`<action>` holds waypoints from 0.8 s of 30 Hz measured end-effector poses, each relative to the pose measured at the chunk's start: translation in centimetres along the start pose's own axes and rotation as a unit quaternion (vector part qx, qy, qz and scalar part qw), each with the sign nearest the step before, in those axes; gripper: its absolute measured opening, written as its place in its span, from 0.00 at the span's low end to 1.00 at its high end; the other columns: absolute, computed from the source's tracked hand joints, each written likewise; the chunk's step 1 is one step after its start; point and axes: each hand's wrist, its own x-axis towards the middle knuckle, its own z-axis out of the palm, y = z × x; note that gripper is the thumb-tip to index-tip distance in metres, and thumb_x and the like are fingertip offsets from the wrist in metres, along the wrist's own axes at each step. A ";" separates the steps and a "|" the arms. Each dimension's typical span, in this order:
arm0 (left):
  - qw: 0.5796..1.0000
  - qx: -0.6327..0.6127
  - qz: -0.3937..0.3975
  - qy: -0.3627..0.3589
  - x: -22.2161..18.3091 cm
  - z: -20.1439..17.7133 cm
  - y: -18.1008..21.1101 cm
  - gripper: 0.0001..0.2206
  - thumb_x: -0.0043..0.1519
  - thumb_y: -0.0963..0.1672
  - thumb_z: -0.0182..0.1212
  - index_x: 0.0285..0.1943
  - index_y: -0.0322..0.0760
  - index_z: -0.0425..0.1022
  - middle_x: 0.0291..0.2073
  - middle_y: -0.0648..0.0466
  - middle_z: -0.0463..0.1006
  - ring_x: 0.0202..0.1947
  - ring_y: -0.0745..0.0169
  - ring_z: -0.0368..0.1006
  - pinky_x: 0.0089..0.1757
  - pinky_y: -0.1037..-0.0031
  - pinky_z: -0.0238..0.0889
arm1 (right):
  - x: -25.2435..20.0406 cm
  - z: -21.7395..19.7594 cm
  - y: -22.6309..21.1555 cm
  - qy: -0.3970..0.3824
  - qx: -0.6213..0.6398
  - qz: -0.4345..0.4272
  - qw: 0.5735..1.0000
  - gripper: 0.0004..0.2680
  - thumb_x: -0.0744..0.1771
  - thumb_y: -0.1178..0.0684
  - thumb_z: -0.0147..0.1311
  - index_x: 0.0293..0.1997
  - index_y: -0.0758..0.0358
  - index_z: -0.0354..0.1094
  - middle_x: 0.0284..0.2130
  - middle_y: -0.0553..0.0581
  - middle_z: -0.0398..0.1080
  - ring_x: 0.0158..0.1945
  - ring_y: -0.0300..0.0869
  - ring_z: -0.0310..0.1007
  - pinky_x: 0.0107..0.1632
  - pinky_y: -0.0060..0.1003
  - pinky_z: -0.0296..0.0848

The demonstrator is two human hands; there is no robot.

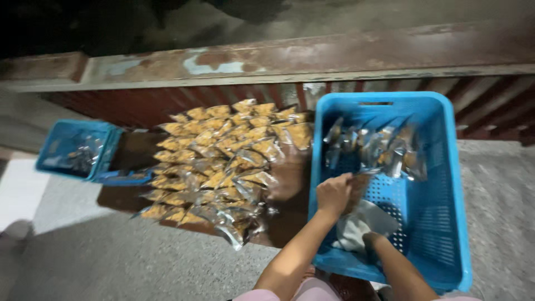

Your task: The person picks up plastic bags containing food from a blue crate, wipes each bag with a white cloth, and arranges them into an organized pile on a table. They handle the bags one at a time, cleaning the exterior of the bags before positioning them carefully.

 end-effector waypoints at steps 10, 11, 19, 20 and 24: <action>0.964 -0.204 0.121 0.118 1.5 -8.5 3.1 0.15 0.55 0.37 0.63 0.50 0.42 0.81 0.44 0.52 0.83 0.45 0.49 0.79 0.49 0.61 0.70 | 0.4 -1.7 -0.2 0.017 0.056 -0.034 0.998 0.11 0.65 0.50 0.54 0.51 0.58 0.74 0.49 0.60 0.72 0.54 0.49 0.72 0.57 0.44 0.73; 0.965 -0.208 0.118 0.105 1.1 -8.7 3.0 0.15 0.55 0.37 0.63 0.50 0.42 0.81 0.44 0.52 0.83 0.45 0.49 0.79 0.49 0.61 0.70 | -0.3 -1.3 -0.5 0.018 0.084 -0.038 0.996 0.11 0.65 0.50 0.55 0.50 0.58 0.74 0.48 0.60 0.73 0.52 0.49 0.72 0.56 0.44 0.74; 0.925 -0.353 -0.053 0.129 1.8 -9.9 2.4 0.08 0.68 0.40 0.52 0.53 0.32 0.73 0.41 0.40 0.81 0.48 0.44 0.79 0.46 0.66 0.71 | -10.3 -5.9 2.4 0.221 0.858 -0.191 0.423 0.05 0.69 0.55 0.48 0.47 0.58 0.68 0.39 0.55 0.72 0.43 0.47 0.73 0.48 0.49 0.73; 0.925 -0.357 -0.051 0.122 1.5 -10.2 2.5 0.08 0.68 0.40 0.52 0.53 0.32 0.73 0.41 0.40 0.81 0.48 0.44 0.79 0.46 0.66 0.71 | -13.8 -6.7 2.9 0.236 0.894 -0.198 0.324 0.04 0.72 0.54 0.47 0.49 0.56 0.66 0.41 0.53 0.71 0.45 0.48 0.73 0.49 0.51 0.72; 0.892 -0.418 -0.141 0.096 2.3 -10.1 3.8 0.14 0.70 0.48 0.57 0.52 0.32 0.75 0.39 0.48 0.81 0.39 0.59 0.75 0.43 0.69 0.68 | -22.5 -8.8 -0.4 0.346 0.857 -0.176 0.339 0.15 0.73 0.45 0.45 0.61 0.64 0.65 0.56 0.61 0.70 0.59 0.49 0.70 0.65 0.46 0.67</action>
